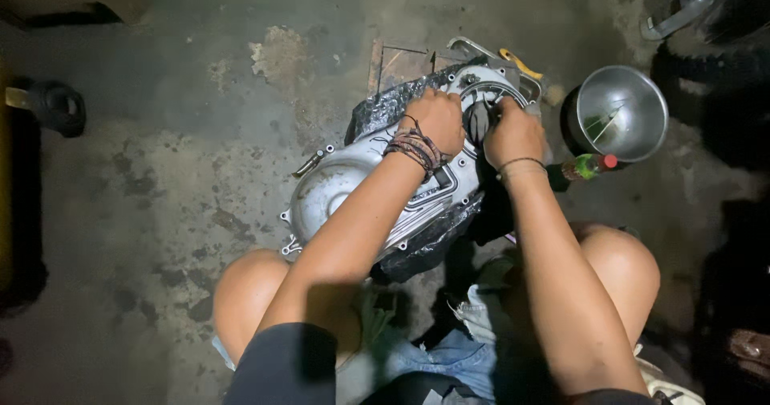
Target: The person wipes the interior and exterior surfaces of a silver engine casing with a gray cloth. They repeatedly rub the circular opening and surrounding areas, occasionally repositioning the cloth and the engine part.
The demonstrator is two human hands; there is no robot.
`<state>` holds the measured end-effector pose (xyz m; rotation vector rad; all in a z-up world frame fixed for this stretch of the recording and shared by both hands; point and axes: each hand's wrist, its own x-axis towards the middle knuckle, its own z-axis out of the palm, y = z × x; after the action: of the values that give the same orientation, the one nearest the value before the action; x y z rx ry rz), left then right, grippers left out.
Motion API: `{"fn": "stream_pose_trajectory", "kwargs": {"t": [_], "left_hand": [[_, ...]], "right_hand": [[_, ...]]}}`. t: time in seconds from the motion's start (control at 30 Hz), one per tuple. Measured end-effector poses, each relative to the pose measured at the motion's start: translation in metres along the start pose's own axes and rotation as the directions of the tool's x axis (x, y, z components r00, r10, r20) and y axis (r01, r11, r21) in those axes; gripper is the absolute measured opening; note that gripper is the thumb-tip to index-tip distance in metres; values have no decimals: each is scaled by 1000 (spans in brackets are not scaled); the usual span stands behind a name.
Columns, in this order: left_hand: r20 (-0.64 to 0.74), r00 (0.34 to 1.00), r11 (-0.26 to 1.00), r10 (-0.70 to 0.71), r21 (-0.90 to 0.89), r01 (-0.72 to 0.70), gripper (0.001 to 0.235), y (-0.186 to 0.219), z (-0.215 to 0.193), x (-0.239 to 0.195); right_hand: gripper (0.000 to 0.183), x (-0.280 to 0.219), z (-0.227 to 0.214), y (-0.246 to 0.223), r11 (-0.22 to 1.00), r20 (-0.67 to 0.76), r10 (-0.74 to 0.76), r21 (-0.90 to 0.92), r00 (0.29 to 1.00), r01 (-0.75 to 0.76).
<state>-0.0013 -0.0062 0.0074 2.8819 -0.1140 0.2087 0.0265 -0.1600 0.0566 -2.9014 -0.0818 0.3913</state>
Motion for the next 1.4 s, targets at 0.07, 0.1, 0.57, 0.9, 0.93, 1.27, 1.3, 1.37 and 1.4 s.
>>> {"fn": "stream_pose_trajectory", "kwargs": {"t": [0.07,0.1,0.57,0.9,0.93,1.27,1.3,1.37,1.4], "left_hand": [[-2,1000,1000,6,-1,-6,40,1,-3,-2],[-4,1000,1000,7,-3,-7,39,0,-5,-4],[8,1000,1000,5,13,-6,39,0,-1,0],[-46,998,999,48,-21,-49,41,13,-33,-4],[-48,997,998,55,-10,-56,41,17,-33,-2],[-42,996,996,-80,29,81,25,38,10,43],[-90,987,989,-130,-76,123,24,37,14,47],[-153,978,989,-142,-60,134,20,39,-1,52],[-215,963,986,-164,-53,156,18,41,-7,50]], "right_hand": [[32,2,1,5,1000,-6,1,1,1000,-1],[33,3,1,5,1000,-10,-1,-1,1000,1],[31,0,-3,14,998,24,-46,-36,999,46],[36,8,-52,55,966,7,-254,-50,967,254],[36,3,-54,50,966,-2,-254,-40,967,254],[28,45,-25,64,955,-69,-291,43,954,294],[29,47,-36,66,940,-115,-271,182,956,289],[29,49,-45,71,929,-134,-257,238,957,283],[29,48,-48,73,916,-145,-249,286,958,282]]}}
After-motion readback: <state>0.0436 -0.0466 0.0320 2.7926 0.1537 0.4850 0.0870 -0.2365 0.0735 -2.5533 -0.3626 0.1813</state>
